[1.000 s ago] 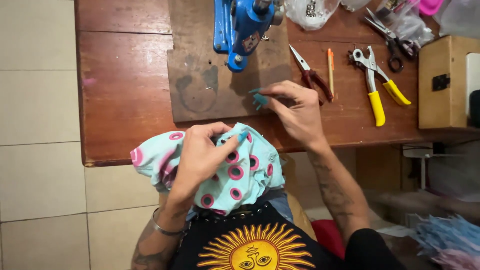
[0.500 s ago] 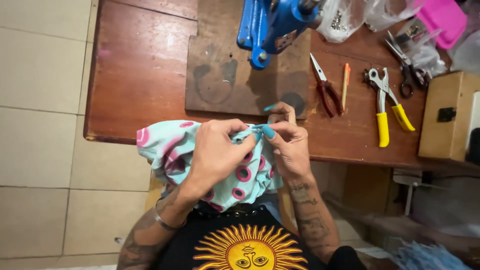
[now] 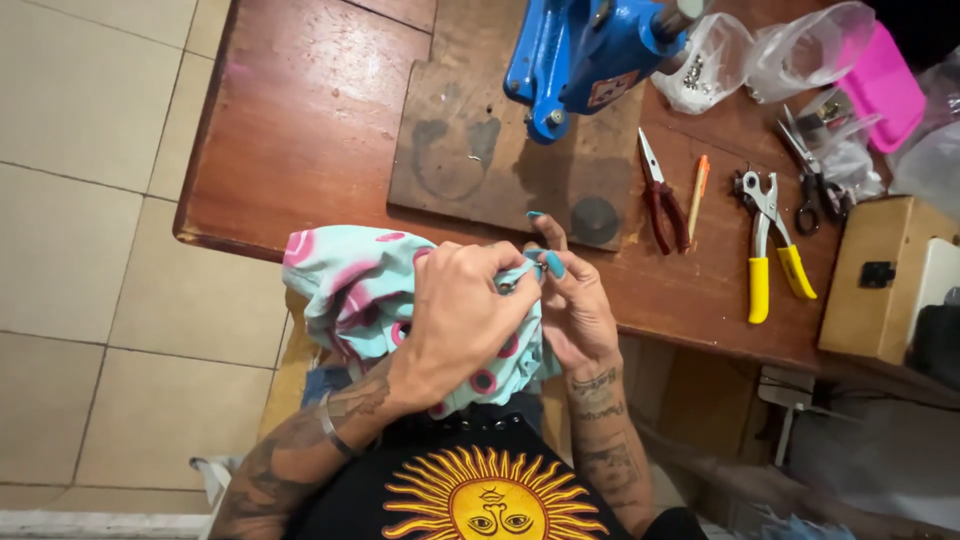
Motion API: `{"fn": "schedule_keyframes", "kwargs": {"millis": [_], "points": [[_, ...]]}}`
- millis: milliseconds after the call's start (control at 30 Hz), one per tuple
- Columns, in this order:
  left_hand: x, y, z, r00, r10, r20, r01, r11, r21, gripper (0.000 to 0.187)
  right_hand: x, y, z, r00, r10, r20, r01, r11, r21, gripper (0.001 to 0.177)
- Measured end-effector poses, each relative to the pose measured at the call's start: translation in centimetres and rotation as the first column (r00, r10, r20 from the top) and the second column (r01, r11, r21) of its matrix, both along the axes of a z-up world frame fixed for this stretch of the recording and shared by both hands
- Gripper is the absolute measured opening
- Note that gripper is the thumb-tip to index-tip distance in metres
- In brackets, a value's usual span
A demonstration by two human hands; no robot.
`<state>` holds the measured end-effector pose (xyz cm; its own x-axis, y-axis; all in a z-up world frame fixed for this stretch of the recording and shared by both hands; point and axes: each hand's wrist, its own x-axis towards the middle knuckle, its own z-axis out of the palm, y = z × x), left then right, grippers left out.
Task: Attaching metal grommets to a piece of fabric using a hand press and pliers
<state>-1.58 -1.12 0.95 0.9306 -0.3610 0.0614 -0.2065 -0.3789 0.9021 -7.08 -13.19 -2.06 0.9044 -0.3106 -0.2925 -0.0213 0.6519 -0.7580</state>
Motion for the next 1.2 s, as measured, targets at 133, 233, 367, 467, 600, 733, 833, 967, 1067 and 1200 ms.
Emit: {"fn": "schedule_keyframes", "kwargs": {"millis": [133, 233, 367, 467, 600, 733, 833, 967, 1067, 1200], "points": [[-0.3, 0.1, 0.5, 0.993, 0.007, 0.114, -0.004, 0.999, -0.033, 0.010, -0.1, -0.2, -0.6, 0.999, 0.039, 0.028, -0.040, 0.999, 0.024, 0.009], [-0.7, 0.1, 0.3, 0.974, 0.007, 0.225, 0.007, 0.998, -0.062, 0.010, -0.2, -0.1, -1.0, 0.993, 0.080, 0.083, -0.084, 0.996, 0.043, 0.008], [-0.9, 0.3, 0.2, 0.942, 0.016, 0.335, 0.007, 0.998, -0.069, 0.010, -0.1, 0.5, -0.8, 0.988, 0.103, 0.119, -0.117, 0.986, 0.117, 0.008], [-1.1, 0.4, 0.6, 0.933, 0.008, 0.361, 0.016, 0.998, -0.065, 0.008, 0.2, 0.6, -0.1, 0.997, 0.065, 0.044, -0.070, 0.988, 0.138, 0.012], [-1.2, 0.4, 0.7, 0.934, 0.004, 0.358, 0.025, 0.997, -0.077, 0.008, 0.4, 0.8, 1.1, 0.997, 0.057, 0.049, -0.063, 0.990, 0.124, 0.010], [-1.1, 0.3, 0.7, 0.934, 0.004, 0.358, 0.021, 0.998, -0.065, 0.008, 0.4, 0.6, 1.0, 0.998, 0.064, 0.027, -0.067, 0.990, 0.128, 0.009], [-1.3, 0.3, 0.4, 0.936, 0.010, 0.352, 0.013, 0.998, -0.063, 0.008, 0.3, 0.6, 1.0, 0.997, 0.076, 0.018, -0.078, 0.989, 0.126, 0.010], [-1.0, 0.3, 0.2, 0.948, 0.000, 0.319, 0.022, 0.998, -0.064, 0.009, 0.5, 0.5, 1.0, 0.996, 0.094, 0.009, -0.094, 0.987, 0.127, 0.009], [-1.1, 0.5, 0.5, 0.936, 0.017, 0.350, 0.013, 0.997, -0.082, 0.007, 0.4, 0.3, 0.6, 0.996, 0.094, 0.014, -0.095, 0.988, 0.124, 0.009], [-1.6, 0.4, 0.5, 0.907, 0.045, 0.419, -0.029, 0.999, -0.046, 0.007, 0.3, 0.6, 0.5, 0.997, 0.072, -0.006, -0.072, 0.995, 0.075, 0.010]]}}
